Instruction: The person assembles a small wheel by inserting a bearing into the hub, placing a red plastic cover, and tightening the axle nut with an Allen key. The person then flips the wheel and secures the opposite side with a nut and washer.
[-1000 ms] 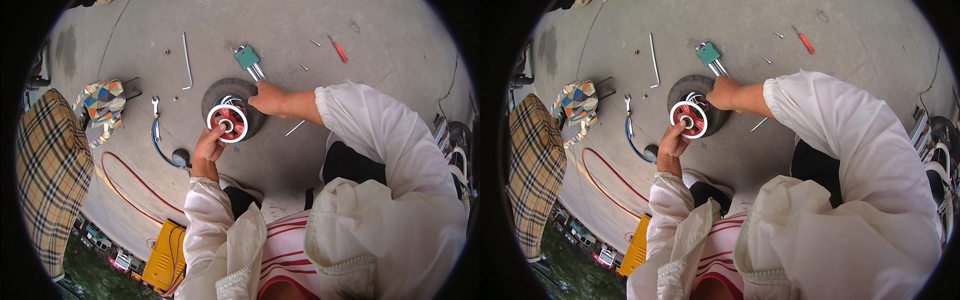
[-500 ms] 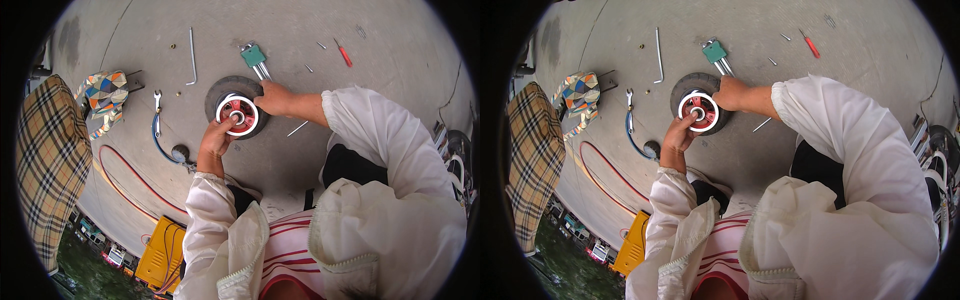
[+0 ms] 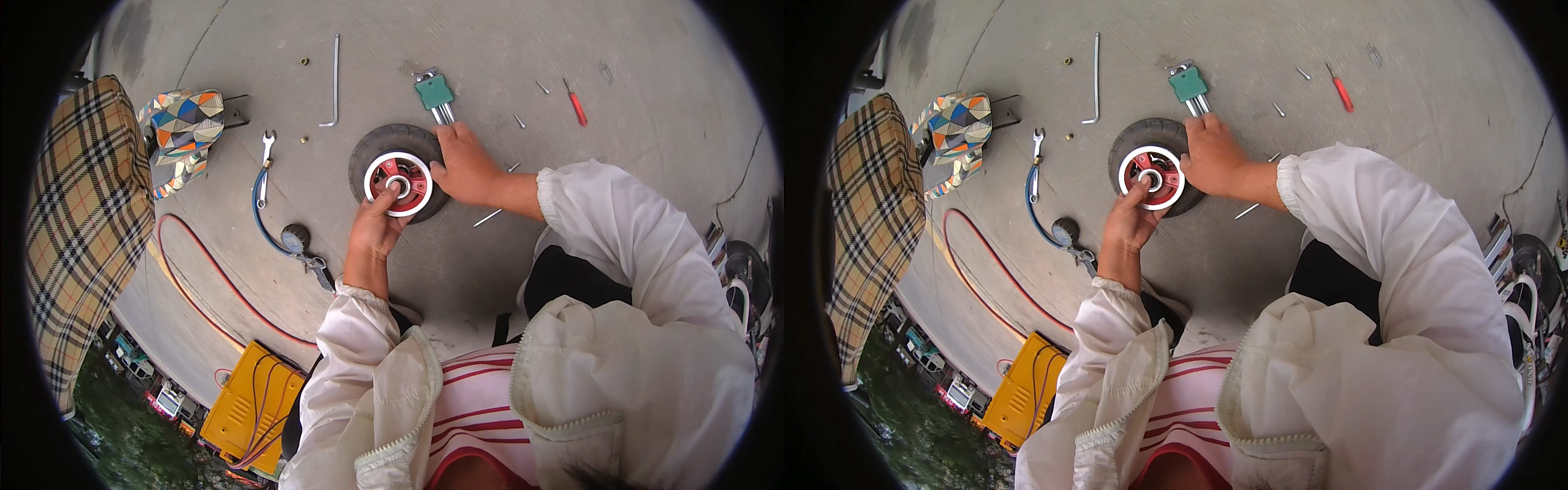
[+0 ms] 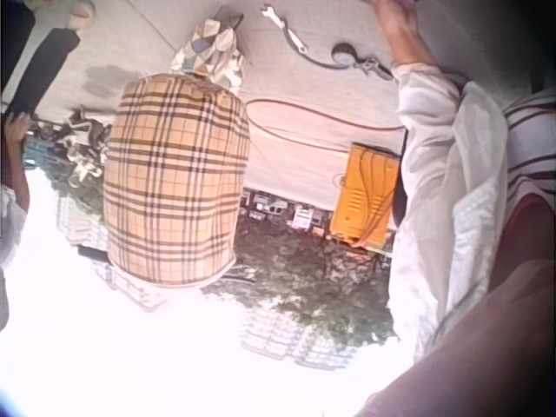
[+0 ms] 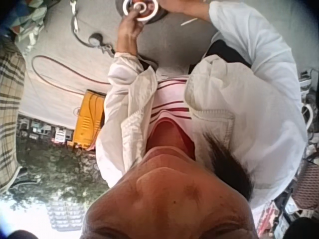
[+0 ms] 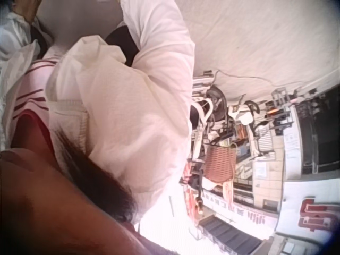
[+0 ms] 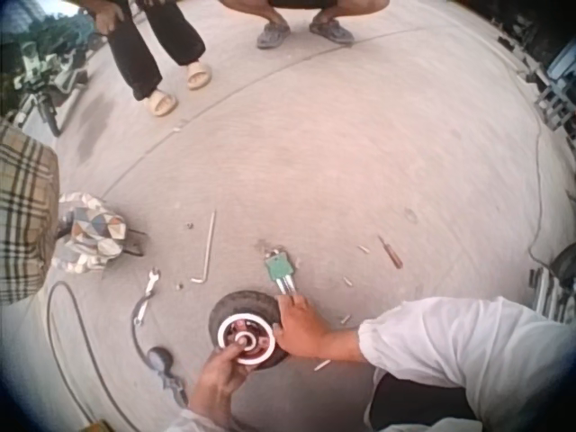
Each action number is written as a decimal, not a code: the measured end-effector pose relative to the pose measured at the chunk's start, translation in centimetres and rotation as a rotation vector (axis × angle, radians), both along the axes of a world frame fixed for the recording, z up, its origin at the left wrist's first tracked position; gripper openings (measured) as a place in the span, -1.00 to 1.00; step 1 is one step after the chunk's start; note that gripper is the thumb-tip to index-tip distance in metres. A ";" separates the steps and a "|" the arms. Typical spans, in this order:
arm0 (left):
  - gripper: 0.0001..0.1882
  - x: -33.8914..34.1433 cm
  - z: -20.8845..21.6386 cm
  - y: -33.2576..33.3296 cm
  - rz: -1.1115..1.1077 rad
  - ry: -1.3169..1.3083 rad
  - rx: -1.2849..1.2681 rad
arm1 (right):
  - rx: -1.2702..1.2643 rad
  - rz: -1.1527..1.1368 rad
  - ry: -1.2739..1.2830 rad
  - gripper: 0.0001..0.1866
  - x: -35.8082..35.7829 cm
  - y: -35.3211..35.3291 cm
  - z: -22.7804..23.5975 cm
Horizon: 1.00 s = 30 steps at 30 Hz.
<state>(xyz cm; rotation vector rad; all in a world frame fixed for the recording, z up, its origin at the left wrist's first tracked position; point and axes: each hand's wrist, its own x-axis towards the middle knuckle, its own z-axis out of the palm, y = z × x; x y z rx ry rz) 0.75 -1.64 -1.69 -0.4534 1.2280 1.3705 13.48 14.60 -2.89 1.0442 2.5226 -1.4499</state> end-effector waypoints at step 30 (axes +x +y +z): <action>-0.63 -0.6 -1.2 -2.0 0.117 -0.007 0.078 | -1.348 -0.492 0.102 -0.41 -2.5 -0.9 -2.3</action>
